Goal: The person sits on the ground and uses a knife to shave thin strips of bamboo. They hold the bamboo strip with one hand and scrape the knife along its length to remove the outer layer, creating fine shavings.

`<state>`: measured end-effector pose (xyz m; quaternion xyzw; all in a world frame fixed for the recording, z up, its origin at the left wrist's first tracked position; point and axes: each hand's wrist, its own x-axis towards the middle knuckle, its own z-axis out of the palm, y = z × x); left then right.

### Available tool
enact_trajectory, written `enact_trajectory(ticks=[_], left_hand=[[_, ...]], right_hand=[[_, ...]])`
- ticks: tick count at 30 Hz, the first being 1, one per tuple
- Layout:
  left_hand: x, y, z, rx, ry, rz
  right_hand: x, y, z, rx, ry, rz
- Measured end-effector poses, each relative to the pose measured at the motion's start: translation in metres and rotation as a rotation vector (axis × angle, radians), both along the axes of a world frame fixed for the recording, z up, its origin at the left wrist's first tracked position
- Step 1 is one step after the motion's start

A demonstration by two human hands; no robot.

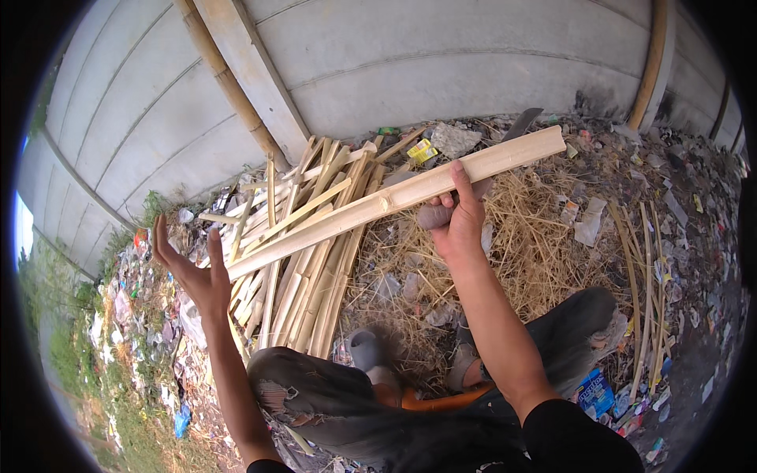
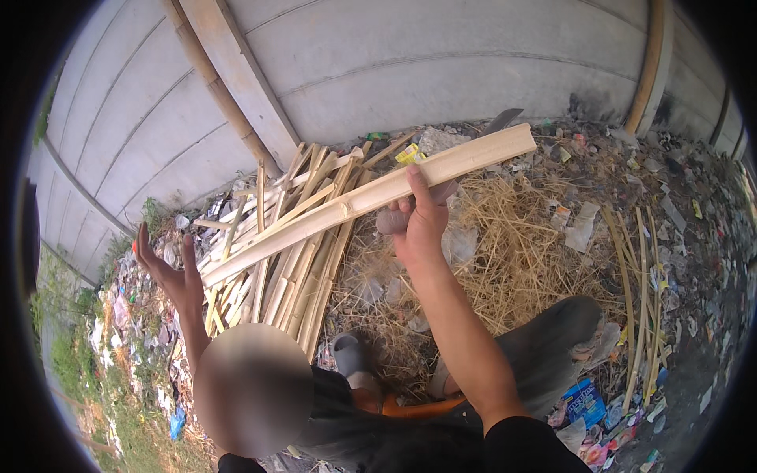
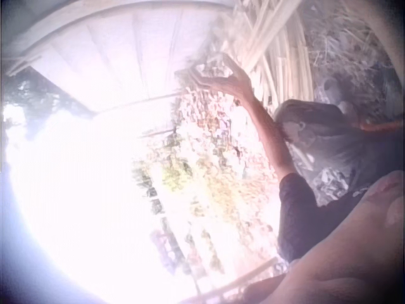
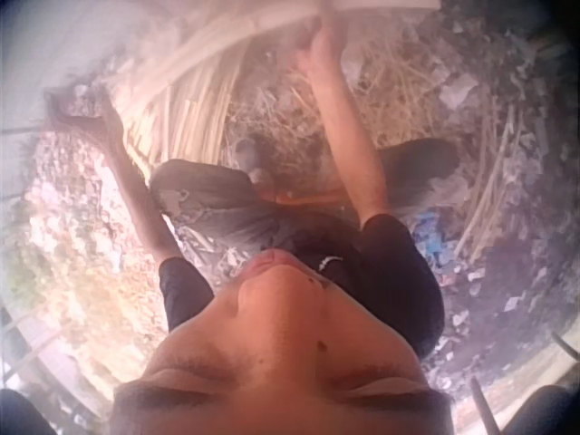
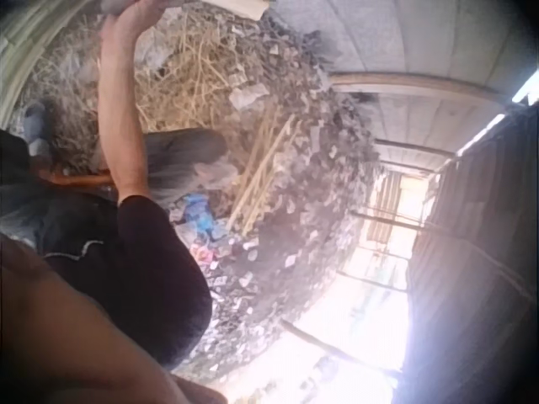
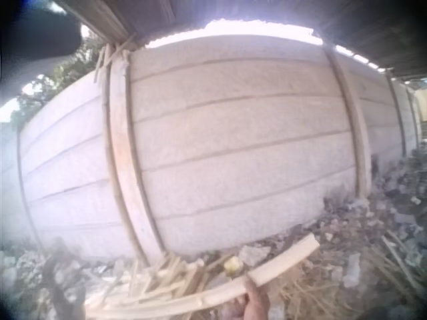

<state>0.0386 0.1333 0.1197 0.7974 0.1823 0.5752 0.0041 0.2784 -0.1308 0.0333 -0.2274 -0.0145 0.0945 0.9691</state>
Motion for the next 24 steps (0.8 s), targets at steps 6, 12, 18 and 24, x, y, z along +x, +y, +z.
enact_trajectory(ticks=[6,12,18,24], left_hand=[[0.086,-0.089,-0.061,-0.085,0.906,-0.607],[0.122,-0.075,-0.079,-0.173,0.813,-0.610],[0.142,-0.051,0.014,-0.443,0.111,-0.641],[0.176,-0.039,0.055,-0.395,-0.200,-0.703]], right_hand=[[-0.027,0.009,0.008,-0.206,-0.233,-0.022],[-0.023,-0.009,0.017,-0.262,-0.316,0.057],[-0.011,-0.055,-0.002,-0.373,-0.157,0.135],[-0.028,-0.077,-0.088,-0.566,-0.059,0.128]])
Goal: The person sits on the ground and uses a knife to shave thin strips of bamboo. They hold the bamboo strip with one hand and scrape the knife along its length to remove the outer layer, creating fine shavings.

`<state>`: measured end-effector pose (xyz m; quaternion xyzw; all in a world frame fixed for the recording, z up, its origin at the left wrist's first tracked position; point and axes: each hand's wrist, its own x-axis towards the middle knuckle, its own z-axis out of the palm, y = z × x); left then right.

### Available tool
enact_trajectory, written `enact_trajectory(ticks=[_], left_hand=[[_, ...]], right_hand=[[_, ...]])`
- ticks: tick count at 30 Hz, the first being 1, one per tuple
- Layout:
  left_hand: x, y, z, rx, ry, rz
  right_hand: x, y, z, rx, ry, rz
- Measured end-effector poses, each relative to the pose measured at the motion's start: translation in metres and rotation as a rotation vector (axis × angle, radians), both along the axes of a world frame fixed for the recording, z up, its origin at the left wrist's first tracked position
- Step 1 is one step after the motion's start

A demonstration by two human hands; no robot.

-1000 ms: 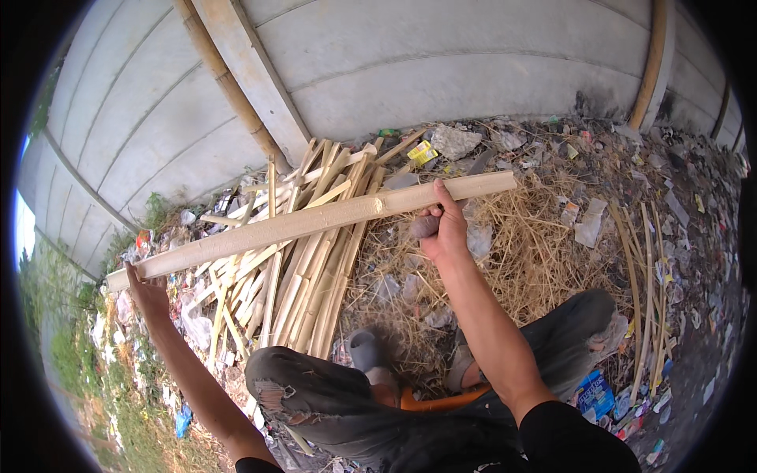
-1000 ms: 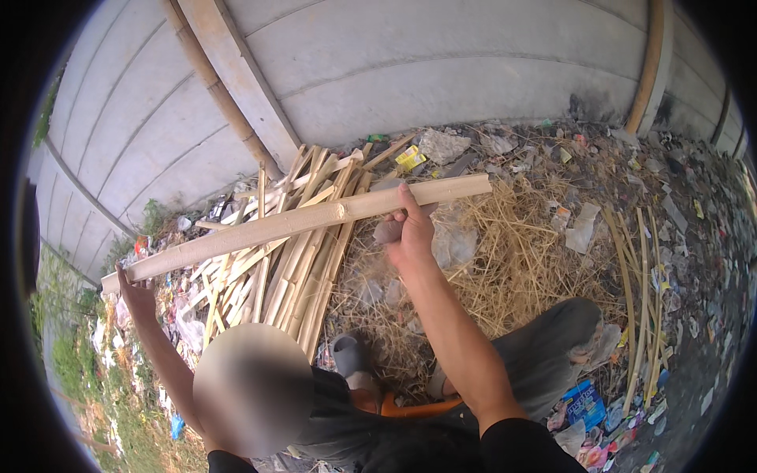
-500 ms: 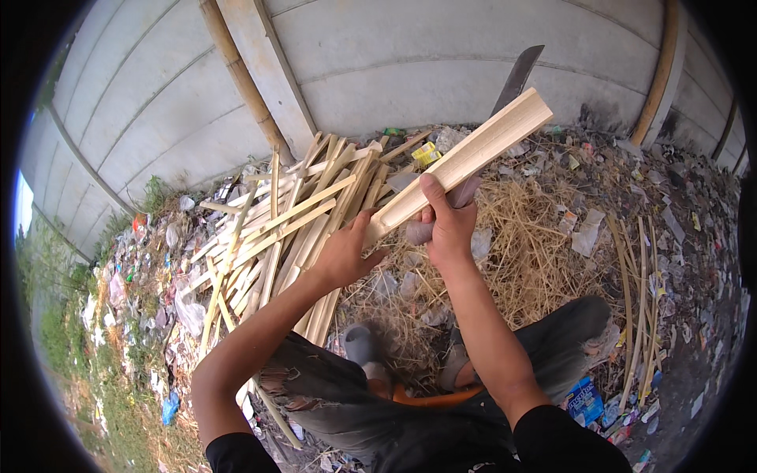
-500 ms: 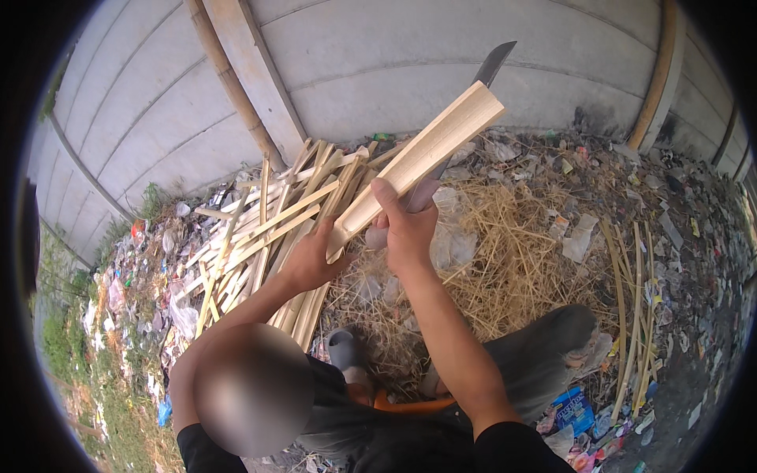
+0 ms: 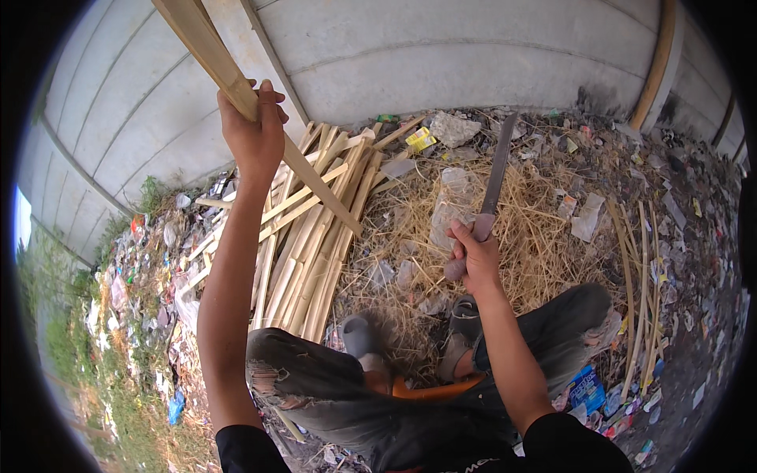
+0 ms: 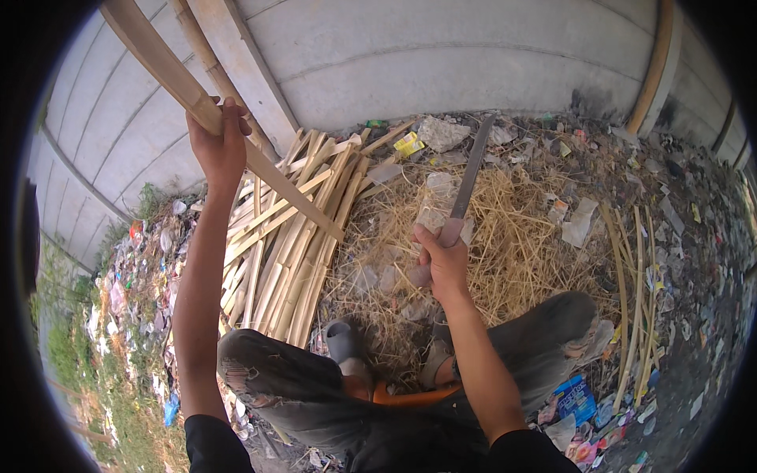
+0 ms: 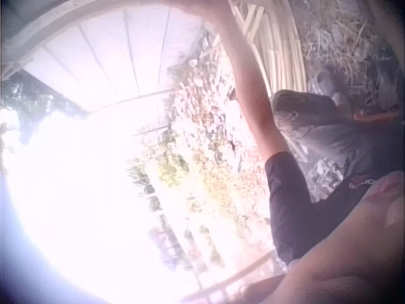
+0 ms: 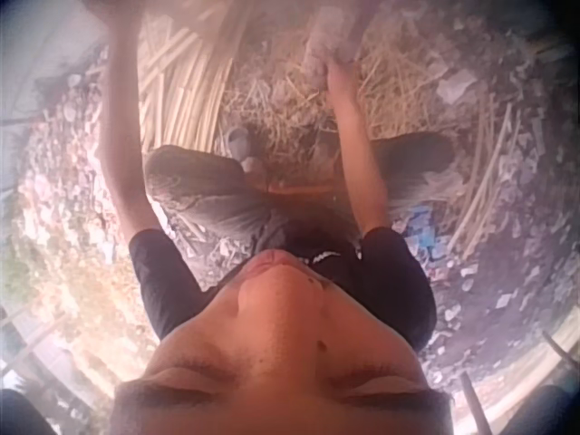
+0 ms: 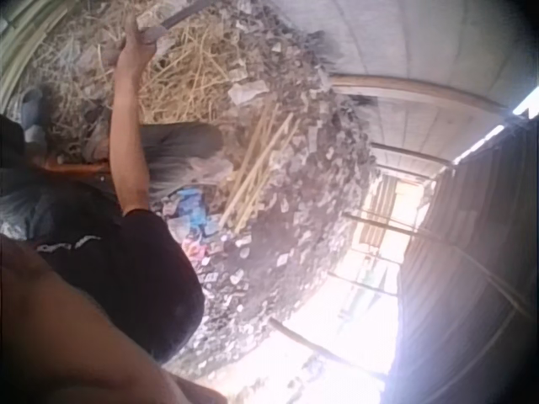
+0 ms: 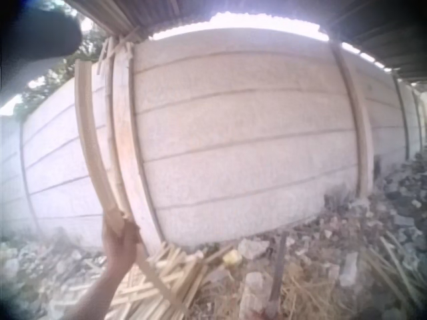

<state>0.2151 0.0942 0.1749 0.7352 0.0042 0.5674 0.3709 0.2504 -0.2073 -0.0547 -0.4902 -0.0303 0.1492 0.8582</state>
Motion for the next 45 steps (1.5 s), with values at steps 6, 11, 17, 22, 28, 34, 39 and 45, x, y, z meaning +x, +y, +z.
enact_trajectory(ticks=[6,11,17,22,28,34,39,45], left_hand=[[0.058,-0.023,-0.058,-0.057,-0.045,-0.016],[0.095,-0.042,-0.093,-0.048,0.009,0.008],[0.112,-0.048,-0.115,-0.115,0.008,-0.037],[0.117,-0.038,-0.083,-0.241,-0.168,-0.241],[0.119,-0.044,-0.072,-0.457,-0.097,-0.451],[0.146,-0.035,-0.065,-0.430,-0.121,-0.206],[0.152,-0.034,-0.063,-0.305,-0.120,0.037],[0.162,-0.038,-0.062,-0.293,-0.113,0.054]], right_hand=[[-0.018,-0.011,-0.070,-0.137,0.115,0.027],[-0.030,-0.016,-0.099,-0.293,0.077,0.051],[-0.037,-0.014,-0.110,-0.360,0.018,0.093],[-0.041,-0.012,-0.107,-0.397,0.065,0.140],[-0.036,0.009,-0.126,-0.660,-0.189,0.256],[-0.009,0.059,-0.042,-0.260,-0.236,0.130],[0.008,0.086,0.025,0.154,-0.414,-0.053],[0.003,0.086,-0.190,-0.586,0.167,0.327]])
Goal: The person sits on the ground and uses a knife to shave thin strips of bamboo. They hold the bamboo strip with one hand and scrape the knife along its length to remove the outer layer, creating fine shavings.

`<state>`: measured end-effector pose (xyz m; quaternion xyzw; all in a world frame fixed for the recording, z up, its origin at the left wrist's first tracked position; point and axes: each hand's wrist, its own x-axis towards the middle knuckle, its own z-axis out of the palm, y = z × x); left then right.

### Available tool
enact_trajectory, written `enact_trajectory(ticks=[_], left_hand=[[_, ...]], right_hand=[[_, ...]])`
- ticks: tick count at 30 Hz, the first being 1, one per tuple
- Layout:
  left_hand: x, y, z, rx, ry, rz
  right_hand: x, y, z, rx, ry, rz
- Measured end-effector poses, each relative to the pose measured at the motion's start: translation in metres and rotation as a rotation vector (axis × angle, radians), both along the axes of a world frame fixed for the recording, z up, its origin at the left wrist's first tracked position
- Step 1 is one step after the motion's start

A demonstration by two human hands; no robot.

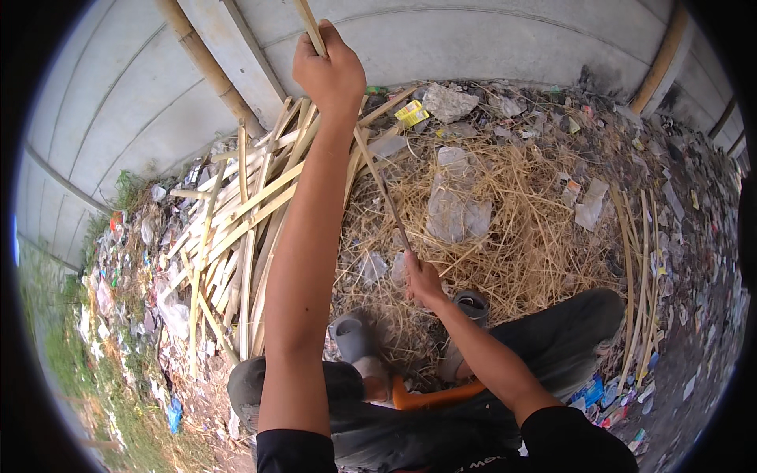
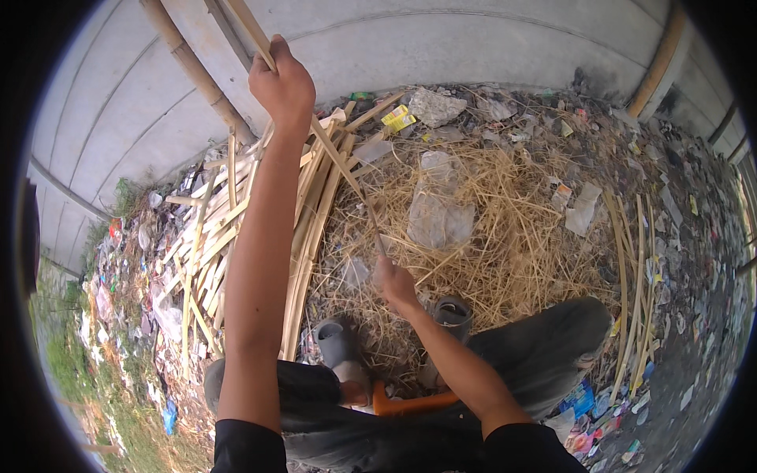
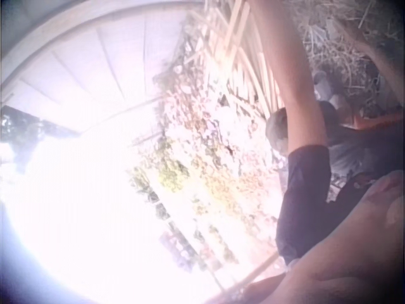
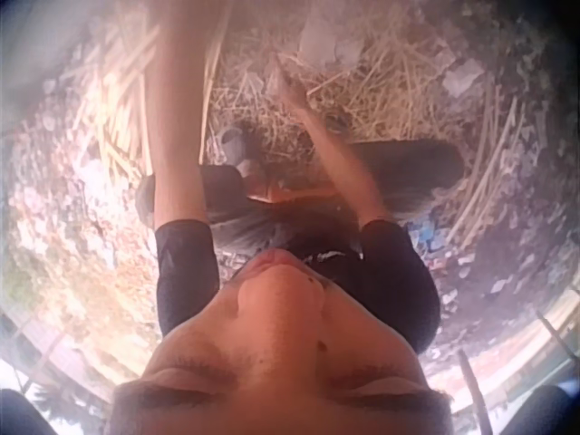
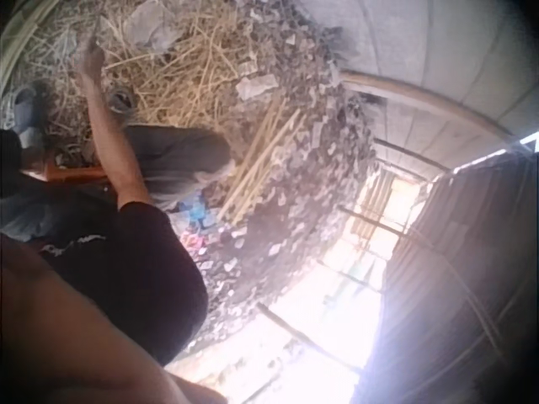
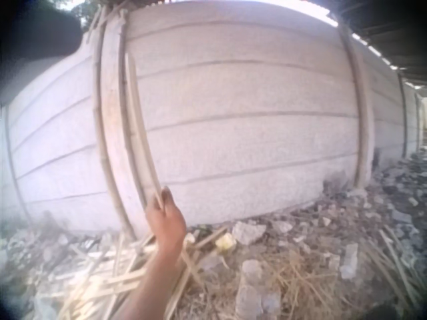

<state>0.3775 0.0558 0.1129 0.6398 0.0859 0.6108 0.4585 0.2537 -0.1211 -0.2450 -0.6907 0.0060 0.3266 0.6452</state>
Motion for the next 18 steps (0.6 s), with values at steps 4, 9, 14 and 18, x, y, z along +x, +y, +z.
enact_trajectory(ticks=[4,9,14,18], left_hand=[[-0.006,0.017,-0.003,0.054,0.018,0.063],[-0.024,0.020,0.006,-0.043,0.040,-0.030],[-0.027,0.024,-0.002,-0.014,0.051,0.027],[-0.025,0.020,0.003,-0.036,0.062,-0.006]], right_hand=[[0.001,0.009,0.023,0.127,0.149,-0.027],[0.021,0.001,0.130,0.357,0.212,-0.108],[0.011,-0.014,0.233,0.496,-0.225,-0.122],[-0.002,-0.004,0.230,0.749,-0.564,-0.240]])
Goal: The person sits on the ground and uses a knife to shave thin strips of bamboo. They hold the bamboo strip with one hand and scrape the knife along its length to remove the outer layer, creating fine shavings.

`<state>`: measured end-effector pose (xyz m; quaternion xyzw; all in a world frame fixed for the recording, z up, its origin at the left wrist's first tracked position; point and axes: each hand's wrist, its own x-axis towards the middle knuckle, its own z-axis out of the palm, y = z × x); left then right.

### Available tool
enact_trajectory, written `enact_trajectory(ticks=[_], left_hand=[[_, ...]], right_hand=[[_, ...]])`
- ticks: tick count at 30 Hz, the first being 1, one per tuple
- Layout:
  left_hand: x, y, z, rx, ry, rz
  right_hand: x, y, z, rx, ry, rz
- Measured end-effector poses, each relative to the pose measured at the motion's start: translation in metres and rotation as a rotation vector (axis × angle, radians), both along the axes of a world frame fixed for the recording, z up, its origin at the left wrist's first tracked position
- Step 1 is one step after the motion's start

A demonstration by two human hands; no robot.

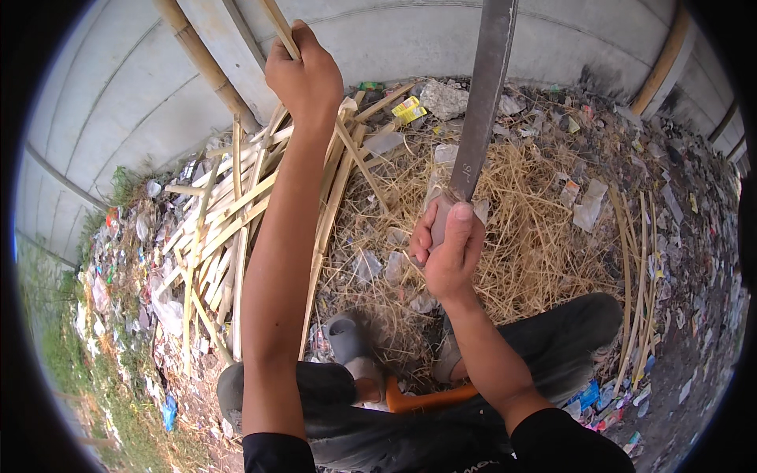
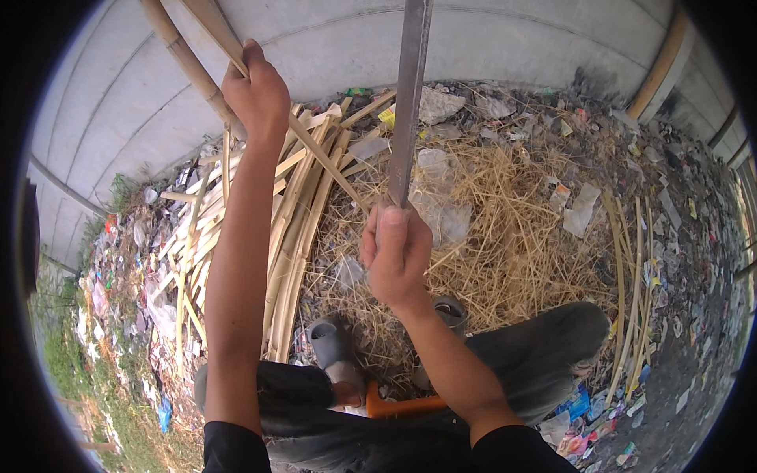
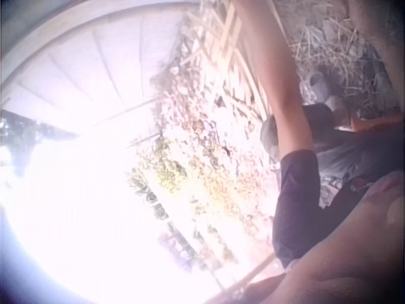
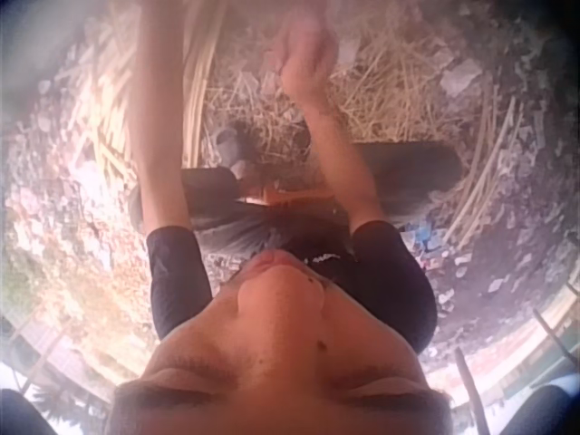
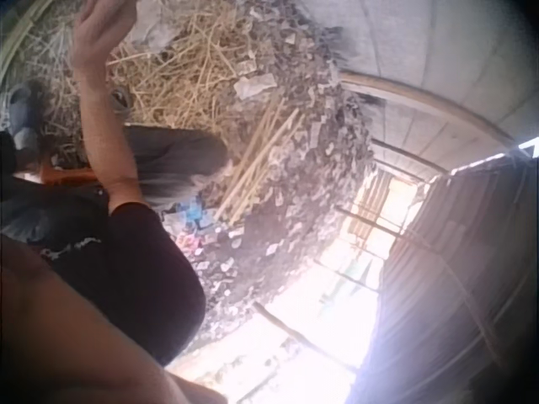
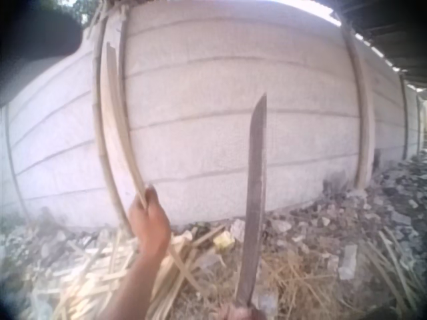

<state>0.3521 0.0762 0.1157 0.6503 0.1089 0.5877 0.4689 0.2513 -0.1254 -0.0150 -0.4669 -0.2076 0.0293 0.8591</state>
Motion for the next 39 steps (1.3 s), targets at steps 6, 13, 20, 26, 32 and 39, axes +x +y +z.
enact_trajectory(ticks=[6,13,20,26,32,39], left_hand=[[0.021,-0.009,-0.005,0.056,-0.022,0.095],[0.017,0.019,-0.007,0.039,-0.033,0.108],[0.011,0.029,-0.007,-0.022,-0.021,0.110],[0.011,0.020,-0.002,0.002,-0.021,0.172],[0.007,0.035,-0.007,0.027,-0.023,0.231],[0.014,0.016,-0.003,0.015,0.009,0.205]], right_hand=[[-0.008,0.008,-0.240,-0.703,0.475,0.141],[0.020,-0.005,-0.112,-0.471,0.569,0.221],[-0.001,0.020,-0.083,0.001,0.023,-0.100],[-0.025,0.007,-0.243,-0.719,0.848,0.198],[0.004,0.008,-0.103,-0.299,0.413,0.041],[-0.035,0.039,-0.201,-0.435,0.170,-0.160]])
